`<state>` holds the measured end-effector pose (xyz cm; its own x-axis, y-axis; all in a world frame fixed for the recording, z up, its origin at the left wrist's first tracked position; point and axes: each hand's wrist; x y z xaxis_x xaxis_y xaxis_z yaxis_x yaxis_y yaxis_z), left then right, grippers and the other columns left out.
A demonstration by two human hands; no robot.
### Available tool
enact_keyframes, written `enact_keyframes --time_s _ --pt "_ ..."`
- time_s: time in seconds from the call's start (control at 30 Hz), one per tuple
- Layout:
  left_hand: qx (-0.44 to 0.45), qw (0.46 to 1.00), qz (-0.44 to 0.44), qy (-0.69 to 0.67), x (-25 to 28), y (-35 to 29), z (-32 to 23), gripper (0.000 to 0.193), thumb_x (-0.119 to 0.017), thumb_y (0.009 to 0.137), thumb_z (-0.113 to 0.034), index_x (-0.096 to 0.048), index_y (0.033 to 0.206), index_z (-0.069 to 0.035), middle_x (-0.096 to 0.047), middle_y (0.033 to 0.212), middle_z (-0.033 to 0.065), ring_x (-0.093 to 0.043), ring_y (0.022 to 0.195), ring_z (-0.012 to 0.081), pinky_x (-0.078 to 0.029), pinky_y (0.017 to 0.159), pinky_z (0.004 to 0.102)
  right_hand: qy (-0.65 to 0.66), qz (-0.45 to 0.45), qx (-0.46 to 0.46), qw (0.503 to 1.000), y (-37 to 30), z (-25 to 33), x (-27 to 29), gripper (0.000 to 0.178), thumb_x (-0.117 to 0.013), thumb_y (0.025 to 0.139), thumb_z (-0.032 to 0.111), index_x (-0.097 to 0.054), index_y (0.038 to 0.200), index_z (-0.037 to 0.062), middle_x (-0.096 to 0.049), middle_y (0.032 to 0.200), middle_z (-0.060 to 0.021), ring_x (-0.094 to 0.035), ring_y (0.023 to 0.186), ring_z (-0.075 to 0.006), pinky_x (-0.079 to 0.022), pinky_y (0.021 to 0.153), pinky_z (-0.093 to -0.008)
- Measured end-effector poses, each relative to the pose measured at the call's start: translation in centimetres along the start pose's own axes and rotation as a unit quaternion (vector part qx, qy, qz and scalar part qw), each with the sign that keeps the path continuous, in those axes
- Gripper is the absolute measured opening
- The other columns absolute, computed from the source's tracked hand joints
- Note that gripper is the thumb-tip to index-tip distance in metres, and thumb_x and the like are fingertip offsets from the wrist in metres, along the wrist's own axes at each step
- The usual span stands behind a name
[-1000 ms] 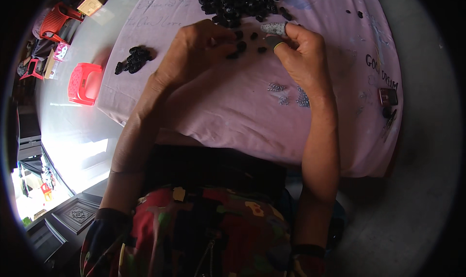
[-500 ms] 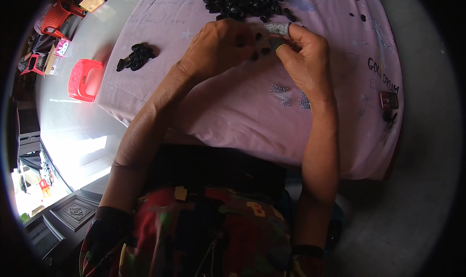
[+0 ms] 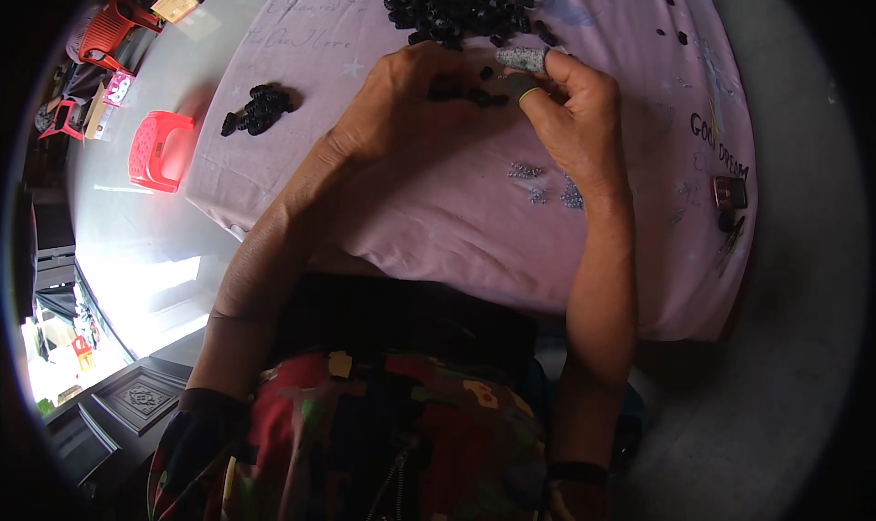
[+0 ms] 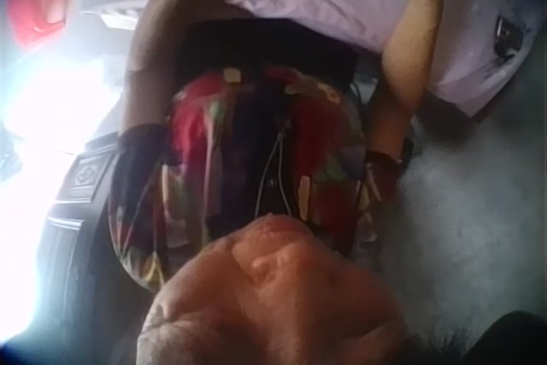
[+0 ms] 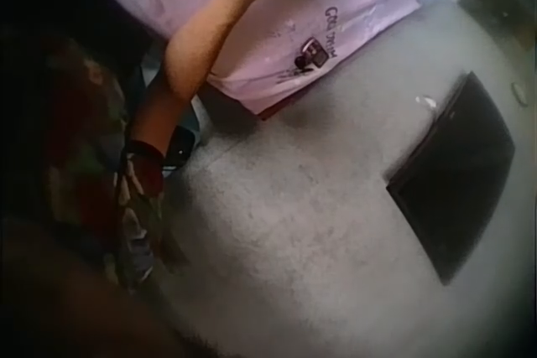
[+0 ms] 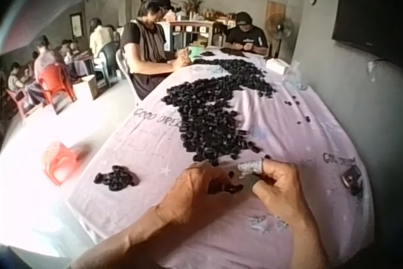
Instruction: Sorting and inspecting small black plastic parts on a table.
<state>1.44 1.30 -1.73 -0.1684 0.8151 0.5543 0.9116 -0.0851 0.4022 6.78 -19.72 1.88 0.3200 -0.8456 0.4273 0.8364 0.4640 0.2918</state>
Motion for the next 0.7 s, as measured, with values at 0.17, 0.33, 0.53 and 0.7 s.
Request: enact_keyframes --time_s 0.17,0.33,0.53,0.7 --pt "0.043 0.987 0.012 -0.152 0.7 0.1 0.0 0.025 -0.078 0.081 -0.003 -0.068 0.104 -0.002 -0.068 0.093 0.0051 -0.069 0.087 0.0152 -0.057 0.078 0.0302 0.035 -0.018 0.048 0.998 -0.1 0.4 -0.4 0.021 -0.063 0.088 -0.004 -0.074 0.105 -0.0015 -0.072 0.086 0.0002 -0.063 0.081 -0.0036 -0.05 0.072 -0.0203" --pt "0.081 0.935 0.041 -0.343 0.6 0.1 0.2 0.023 -0.072 0.085 0.006 -0.065 0.104 -0.003 -0.067 0.092 0.001 -0.067 0.088 0.0106 -0.057 0.079 0.0261 0.052 0.025 0.064 0.996 -0.2 0.8 -0.5 0.019 -0.066 0.088 -0.004 -0.074 0.105 -0.0011 -0.074 0.088 -0.0008 -0.065 0.081 -0.0044 -0.051 0.073 -0.0206" --pt "0.088 0.921 0.027 -0.378 0.1 0.0 -0.4 0.021 -0.074 0.084 0.003 -0.068 0.102 -0.003 -0.071 0.088 0.0024 -0.067 0.082 0.0089 -0.055 0.072 0.0242 0.042 0.005 0.078 0.996 -0.3 0.9 -0.9 0.018 -0.067 0.088 -0.004 -0.074 0.104 -0.0004 -0.074 0.089 -0.0013 -0.065 0.08 -0.0047 -0.052 0.072 -0.021" --pt "0.11 0.923 0.036 -0.368 0.4 -0.1 -0.9 0.021 -0.075 0.086 0.0 -0.072 0.107 -0.003 -0.072 0.09 0.0019 -0.066 0.08 0.0069 -0.053 0.07 0.0228 -0.002 0.006 0.082 0.997 -0.6 0.9 -0.7 0.022 -0.066 0.089 -0.006 -0.072 0.109 -0.0025 -0.075 0.097 -0.0051 -0.067 0.087 -0.0076 -0.053 0.077 -0.0222"
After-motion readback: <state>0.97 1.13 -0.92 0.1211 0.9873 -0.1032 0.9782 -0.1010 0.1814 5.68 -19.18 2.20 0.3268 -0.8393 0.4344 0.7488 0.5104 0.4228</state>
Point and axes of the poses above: each hand's wrist, its own y-axis towards the middle knuckle, its own x-axis out of the back of the hand, z = x × y
